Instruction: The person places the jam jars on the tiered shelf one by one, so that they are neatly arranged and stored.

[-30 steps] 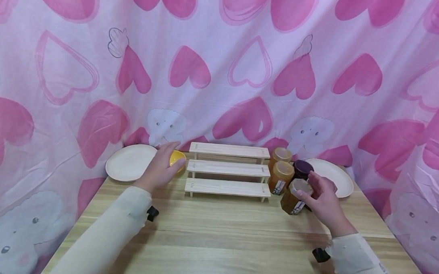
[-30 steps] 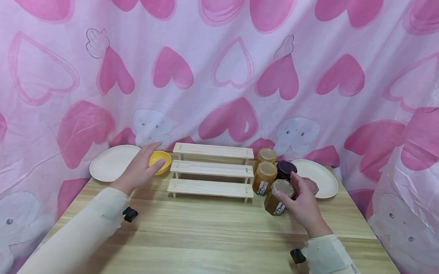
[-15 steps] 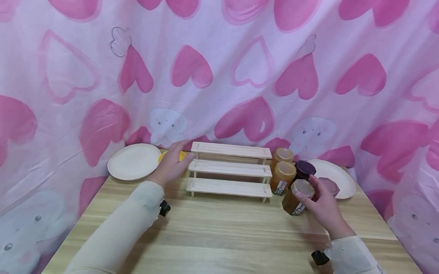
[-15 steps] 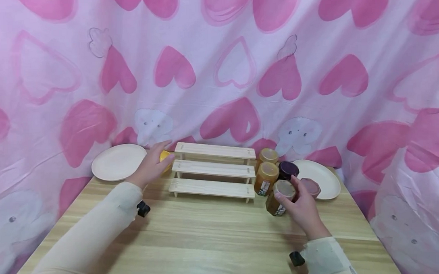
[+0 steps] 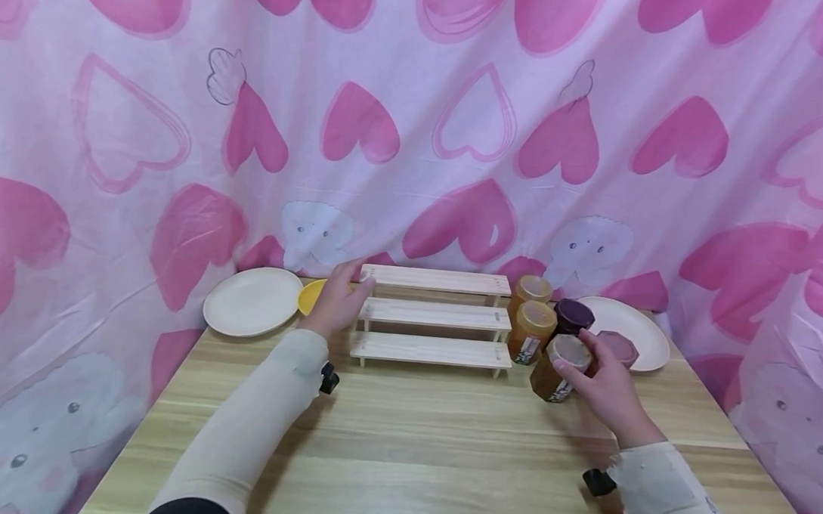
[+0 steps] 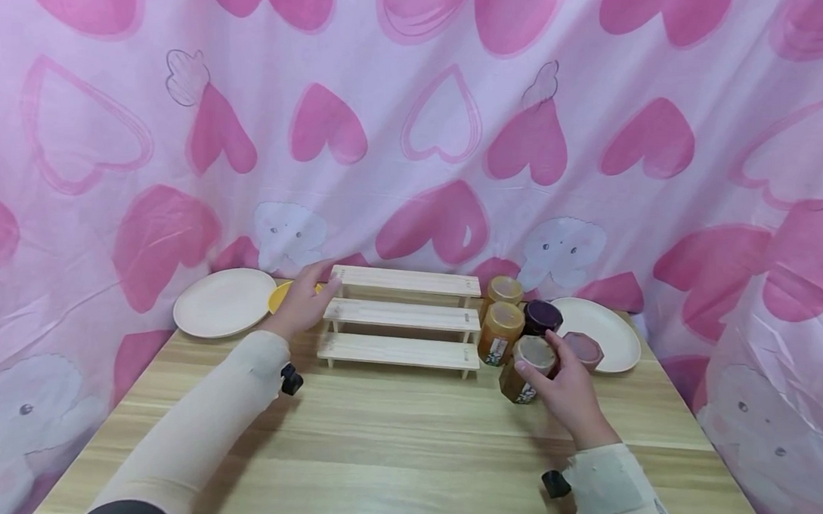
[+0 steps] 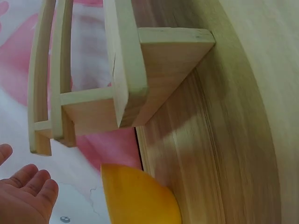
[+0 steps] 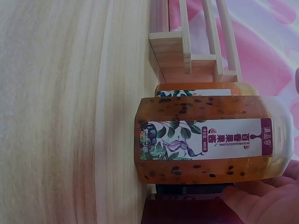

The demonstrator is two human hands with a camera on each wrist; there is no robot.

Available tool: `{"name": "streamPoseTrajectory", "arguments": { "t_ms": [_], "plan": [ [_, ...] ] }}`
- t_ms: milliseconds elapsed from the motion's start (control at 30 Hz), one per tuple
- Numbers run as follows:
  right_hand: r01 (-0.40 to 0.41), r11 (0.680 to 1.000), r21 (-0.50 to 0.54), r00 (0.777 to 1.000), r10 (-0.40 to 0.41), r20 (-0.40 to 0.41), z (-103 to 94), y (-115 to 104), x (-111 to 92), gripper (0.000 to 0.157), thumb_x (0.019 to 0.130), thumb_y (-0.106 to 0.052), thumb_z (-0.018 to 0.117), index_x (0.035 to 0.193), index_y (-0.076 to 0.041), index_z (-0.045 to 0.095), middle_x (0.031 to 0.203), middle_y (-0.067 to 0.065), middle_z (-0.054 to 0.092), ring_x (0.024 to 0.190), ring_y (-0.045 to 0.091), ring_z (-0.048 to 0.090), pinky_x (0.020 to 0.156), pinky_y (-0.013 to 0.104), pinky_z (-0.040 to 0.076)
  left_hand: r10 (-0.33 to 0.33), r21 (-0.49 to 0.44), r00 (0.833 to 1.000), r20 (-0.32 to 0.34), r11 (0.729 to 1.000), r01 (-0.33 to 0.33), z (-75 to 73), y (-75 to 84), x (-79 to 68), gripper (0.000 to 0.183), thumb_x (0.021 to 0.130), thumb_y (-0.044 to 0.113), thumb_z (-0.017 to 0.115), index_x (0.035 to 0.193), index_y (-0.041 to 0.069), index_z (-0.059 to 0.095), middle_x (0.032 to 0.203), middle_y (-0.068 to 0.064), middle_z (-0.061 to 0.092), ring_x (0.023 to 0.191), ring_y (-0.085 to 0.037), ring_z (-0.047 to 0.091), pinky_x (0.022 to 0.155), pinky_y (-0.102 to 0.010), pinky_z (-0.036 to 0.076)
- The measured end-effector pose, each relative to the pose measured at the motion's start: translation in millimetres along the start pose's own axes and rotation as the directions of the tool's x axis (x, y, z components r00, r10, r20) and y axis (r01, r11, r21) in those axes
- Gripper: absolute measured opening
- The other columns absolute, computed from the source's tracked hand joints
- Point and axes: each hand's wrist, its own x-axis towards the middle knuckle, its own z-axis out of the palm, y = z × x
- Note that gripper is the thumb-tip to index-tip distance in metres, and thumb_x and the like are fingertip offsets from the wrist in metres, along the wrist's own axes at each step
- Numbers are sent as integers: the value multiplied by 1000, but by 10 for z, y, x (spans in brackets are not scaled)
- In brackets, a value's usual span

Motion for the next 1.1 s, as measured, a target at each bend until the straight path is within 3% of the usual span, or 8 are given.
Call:
{"name": "streamPoseTrajectory", "arguments": {
  "t_ms": [133, 367, 500, 667, 767, 900, 1000, 1100],
  "plan": [
    [-6, 1000, -14, 1000, 6, 0, -4, 8, -3, 91, 101, -36, 73, 164, 5, 21, 161, 34, 37, 142, 47, 47, 86, -2, 37, -18, -37, 999, -31, 999, 17, 73, -28, 96, 61, 109, 41, 53, 161, 11, 42, 157, -19, 45, 142, -36, 48, 123, -55, 33],
    [-21, 998, -65, 1000, 20, -20, 24, 12, -11, 88, 100, -36, 74, 163, 5, 27, 152, 35, 49, 133, 43, 54, 83, 2, 41, -113, -159, 993, -29, 981, 107, 178, -70, 205, 54, 110, 33, 54, 161, 16, 45, 162, -15, 47, 146, -33, 47, 123, -53, 35],
    [-29, 998, -57, 999, 28, -19, 44, 7, -15, 87, 100, -34, 74, 163, 5, 28, 150, 35, 50, 132, 42, 55, 83, 4, 43, -164, -222, 986, -9, 962, 158, 228, -62, 214, 53, 111, 33, 51, 162, 21, 43, 164, -13, 45, 128, -35, 59, 113, -54, 47],
    [-61, 996, -60, 998, 61, 1, 45, 6, 7, 92, 100, -39, 74, 165, 2, 23, 152, 33, 49, 132, 40, 55, 83, 7, 44, -185, -265, 983, -20, 949, 173, 283, -84, 241, 52, 112, 33, 49, 162, 20, 44, 164, -9, 45, 114, -32, 62, 105, -49, 52],
    [-90, 993, -74, 996, 91, 11, 46, 15, 28, 95, 99, -44, 74, 166, -1, 23, 152, 31, 49, 132, 39, 55, 87, 15, 48, -188, -237, 982, -34, 956, 175, 313, -106, 256, 51, 112, 35, 49, 161, 20, 46, 164, -6, 47, 126, -28, 57, 116, -47, 45],
    [-104, 991, -90, 994, 106, 11, 60, 30, 49, 94, 98, -47, 74, 164, -1, 27, 150, 29, 51, 131, 39, 56, 97, 34, 53, -183, -219, 982, -53, 961, 167, 336, -120, 258, 50, 113, 36, 48, 160, 19, 49, 165, -3, 45, 146, -28, 47, 125, -46, 34],
    [-97, 990, -99, 995, 98, 1, 69, 30, 54, 90, 97, -47, 75, 162, -1, 32, 147, 29, 53, 130, 39, 58, 99, 40, 53, -183, -246, 981, -61, 956, 163, 346, -126, 252, 50, 112, 37, 49, 159, 19, 50, 167, -2, 42, 149, -28, 44, 125, -47, 33],
    [-88, 989, -116, 996, 87, -12, 73, 31, 56, 88, 97, -46, 76, 160, 0, 35, 144, 29, 56, 127, 39, 60, 96, 37, 54, -193, -278, 980, -57, 946, 170, 363, -145, 251, 49, 112, 37, 49, 159, 21, 50, 169, -1, 40, 141, -28, 51, 123, -46, 38]
  ]
}}
